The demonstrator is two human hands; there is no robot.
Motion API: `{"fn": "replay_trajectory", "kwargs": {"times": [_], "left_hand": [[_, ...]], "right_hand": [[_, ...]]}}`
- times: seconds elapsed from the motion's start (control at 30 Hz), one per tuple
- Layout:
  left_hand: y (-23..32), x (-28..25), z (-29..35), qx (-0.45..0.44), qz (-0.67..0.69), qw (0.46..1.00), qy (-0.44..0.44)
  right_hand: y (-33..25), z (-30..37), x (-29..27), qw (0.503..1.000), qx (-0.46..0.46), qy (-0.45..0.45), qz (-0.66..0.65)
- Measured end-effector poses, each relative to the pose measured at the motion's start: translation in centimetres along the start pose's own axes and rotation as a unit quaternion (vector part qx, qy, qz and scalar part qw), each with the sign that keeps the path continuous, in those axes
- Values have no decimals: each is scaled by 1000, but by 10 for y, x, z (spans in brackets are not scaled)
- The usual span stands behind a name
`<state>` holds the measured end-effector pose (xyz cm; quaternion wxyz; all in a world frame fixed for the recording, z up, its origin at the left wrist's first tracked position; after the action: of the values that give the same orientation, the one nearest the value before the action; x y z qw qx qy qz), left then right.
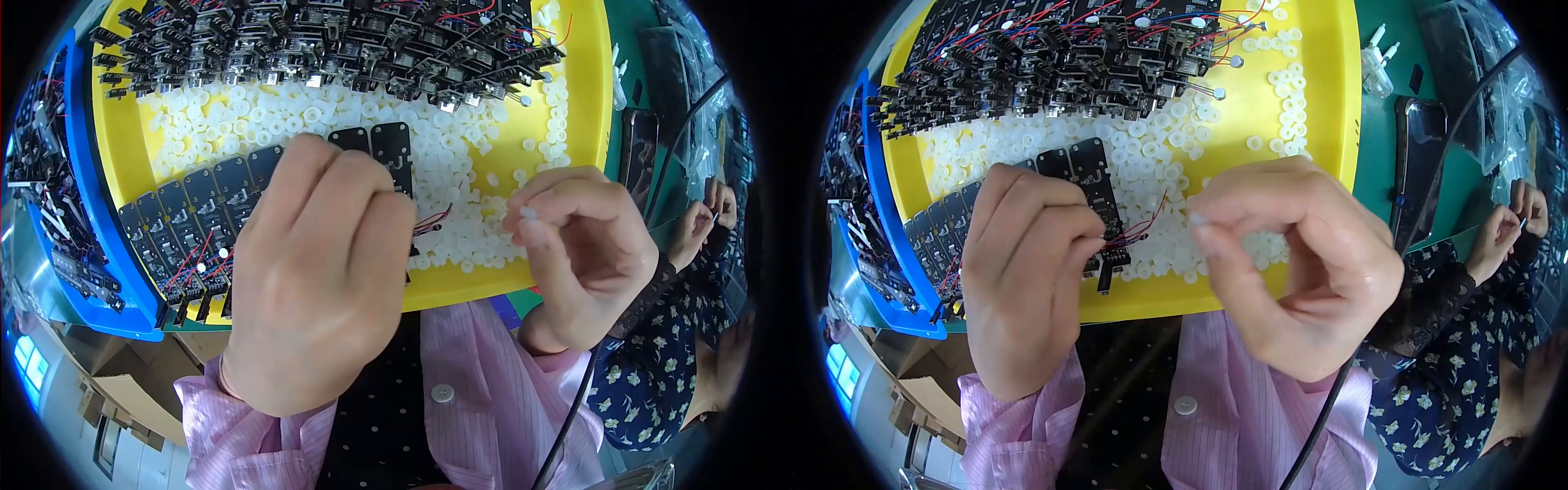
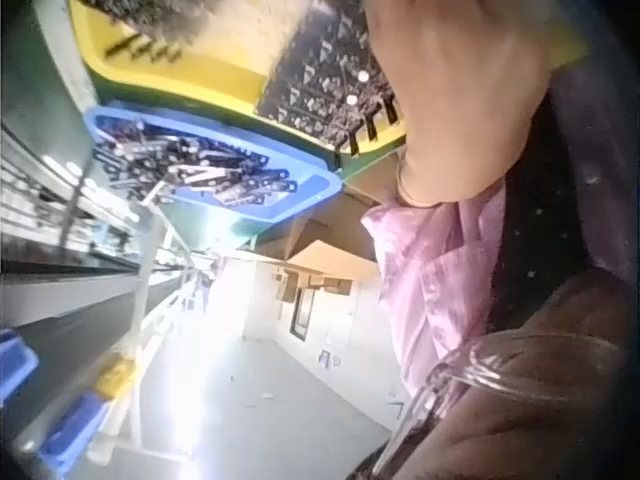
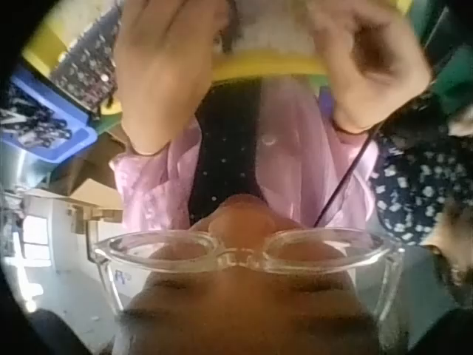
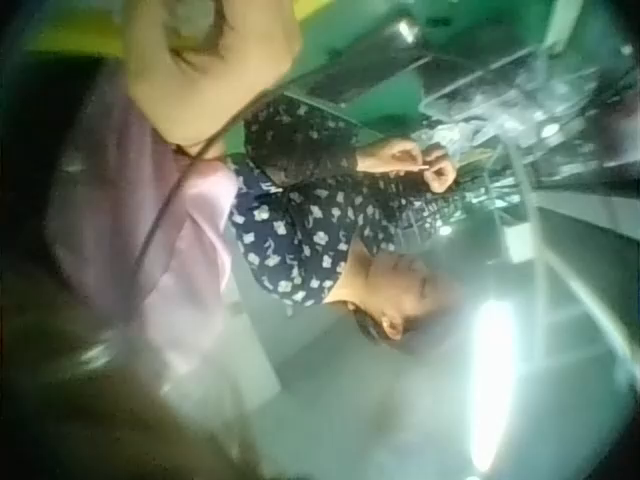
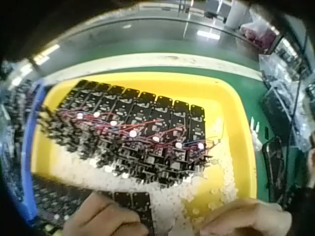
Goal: The person assembles electronic circuit boards by manually attaching small plastic components to the boards.
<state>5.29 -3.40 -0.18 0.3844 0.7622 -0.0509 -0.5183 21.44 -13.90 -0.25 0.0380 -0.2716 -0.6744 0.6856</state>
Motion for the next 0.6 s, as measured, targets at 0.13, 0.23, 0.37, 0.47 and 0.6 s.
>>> {"fn": "replay_trajectory", "kwargs": {"times": [0.13,0.23,0.37,0.47,0.6], "left_hand": [[-1,-5,8,-59,36,997,24],[-1,-3,10,-52,74,994,56],[-1,-8,10,-40,92,994,54],[6,-14,12,-94,97,990,26],[14,-13,15,-76,67,995,27]], "right_hand": [[0,1,13,988,67,-36,-134],[-4,1,20,964,162,-76,-198],[-5,-6,27,969,150,-80,-179],[-3,-9,25,980,61,-132,-134],[-4,-9,23,989,68,-120,-57]]}}
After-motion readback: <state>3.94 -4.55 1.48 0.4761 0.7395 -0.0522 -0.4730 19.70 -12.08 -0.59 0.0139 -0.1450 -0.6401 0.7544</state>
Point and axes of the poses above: each hand's wrist, its own z-axis away from the middle knuckle, its own x-axis out of the palm, y = z × x, the point moved 1 cm from there along -z, towards the middle knuckle, and after that the axes turned 5 degrees about x, right-handed, at the moved point
